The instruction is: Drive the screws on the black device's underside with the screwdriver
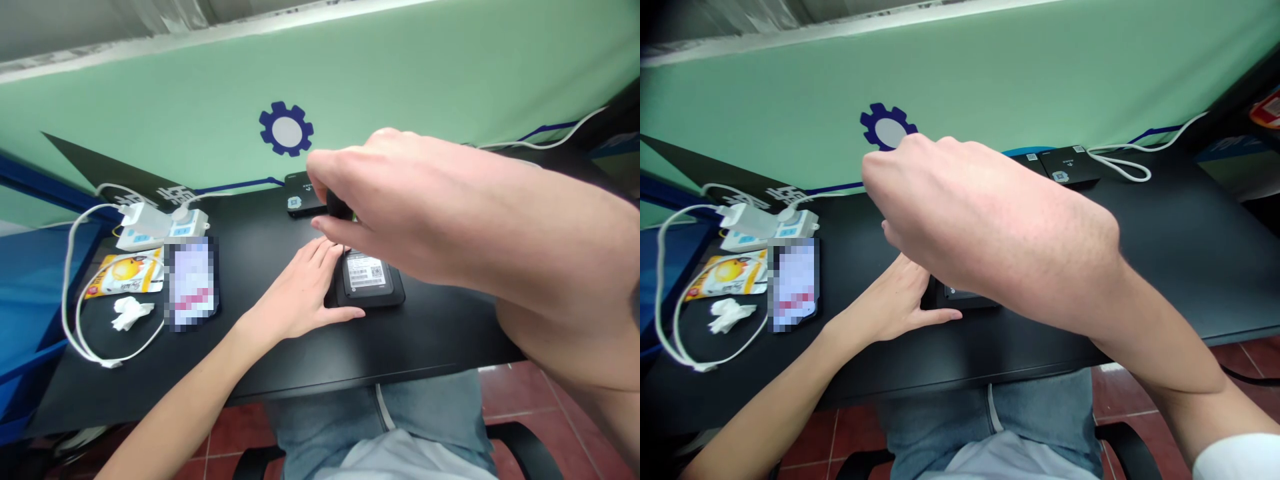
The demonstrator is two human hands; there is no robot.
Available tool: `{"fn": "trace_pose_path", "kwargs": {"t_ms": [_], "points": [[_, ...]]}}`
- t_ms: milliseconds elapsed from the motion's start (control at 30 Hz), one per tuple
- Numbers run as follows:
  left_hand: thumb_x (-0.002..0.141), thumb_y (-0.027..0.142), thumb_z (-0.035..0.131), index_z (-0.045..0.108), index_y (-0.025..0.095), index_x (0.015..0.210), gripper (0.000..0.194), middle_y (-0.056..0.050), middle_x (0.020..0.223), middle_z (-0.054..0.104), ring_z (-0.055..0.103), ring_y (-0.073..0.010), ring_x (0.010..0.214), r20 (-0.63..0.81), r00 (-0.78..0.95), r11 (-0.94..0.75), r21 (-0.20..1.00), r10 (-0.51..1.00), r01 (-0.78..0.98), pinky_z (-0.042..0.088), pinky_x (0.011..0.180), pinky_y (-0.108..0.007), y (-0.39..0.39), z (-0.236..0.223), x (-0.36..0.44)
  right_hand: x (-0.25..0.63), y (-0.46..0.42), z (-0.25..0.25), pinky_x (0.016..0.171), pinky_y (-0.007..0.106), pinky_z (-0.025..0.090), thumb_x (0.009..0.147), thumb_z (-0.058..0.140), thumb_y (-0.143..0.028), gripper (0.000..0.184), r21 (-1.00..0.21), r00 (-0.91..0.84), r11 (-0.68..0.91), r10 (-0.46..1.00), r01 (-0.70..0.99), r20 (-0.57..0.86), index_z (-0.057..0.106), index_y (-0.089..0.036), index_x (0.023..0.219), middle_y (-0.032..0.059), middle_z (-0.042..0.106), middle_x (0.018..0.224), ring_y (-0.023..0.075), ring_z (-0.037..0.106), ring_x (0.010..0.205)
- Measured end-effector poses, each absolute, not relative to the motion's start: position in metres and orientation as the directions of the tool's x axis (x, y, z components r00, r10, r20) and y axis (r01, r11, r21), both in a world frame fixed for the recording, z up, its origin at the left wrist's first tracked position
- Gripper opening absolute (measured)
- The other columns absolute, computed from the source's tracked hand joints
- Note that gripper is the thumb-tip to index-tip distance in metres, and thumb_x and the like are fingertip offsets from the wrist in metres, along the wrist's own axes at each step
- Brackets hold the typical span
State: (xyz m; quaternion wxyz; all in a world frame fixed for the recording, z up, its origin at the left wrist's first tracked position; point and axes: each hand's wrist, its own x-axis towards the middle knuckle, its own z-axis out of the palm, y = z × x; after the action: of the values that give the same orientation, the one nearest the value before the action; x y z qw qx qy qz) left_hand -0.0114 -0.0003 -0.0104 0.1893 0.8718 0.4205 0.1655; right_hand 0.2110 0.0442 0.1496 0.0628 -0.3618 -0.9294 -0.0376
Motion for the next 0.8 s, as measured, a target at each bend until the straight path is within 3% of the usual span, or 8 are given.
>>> {"fn": "trace_pose_path", "kwargs": {"t_ms": [433,800], "points": [[0.100,0.090,0.062,0.036,0.021,0.174,0.104,-0.024,0.177,0.047,0.042,-0.0502,0.166,0.121,0.600,-0.585,0.439,0.791,0.682,0.040,0.134,-0.070,-0.0002,-0.0051,-0.0082,0.2050,0.0445,0.1530,0.062,0.042,0.028,0.110,0.056,-0.034,0.010,0.030,-0.702,0.703,0.705,0.710,0.103,0.057,-0.029,0.101,0.0042,0.064,0.088,0.0225,0.048,0.067],[0.099,0.090,0.064,0.032,0.022,0.176,0.108,-0.024,0.179,0.045,0.037,-0.0502,0.170,0.138,0.596,-0.585,0.455,0.791,0.672,0.035,0.137,-0.072,-0.0006,-0.0073,-0.0073,0.2055,0.0477,0.1498,0.059,0.042,0.028,0.113,0.054,-0.038,0.017,0.033,-0.710,0.712,0.694,0.701,0.119,0.053,-0.030,0.098,0.0031,0.063,0.087,0.0217,0.041,0.064]]}}
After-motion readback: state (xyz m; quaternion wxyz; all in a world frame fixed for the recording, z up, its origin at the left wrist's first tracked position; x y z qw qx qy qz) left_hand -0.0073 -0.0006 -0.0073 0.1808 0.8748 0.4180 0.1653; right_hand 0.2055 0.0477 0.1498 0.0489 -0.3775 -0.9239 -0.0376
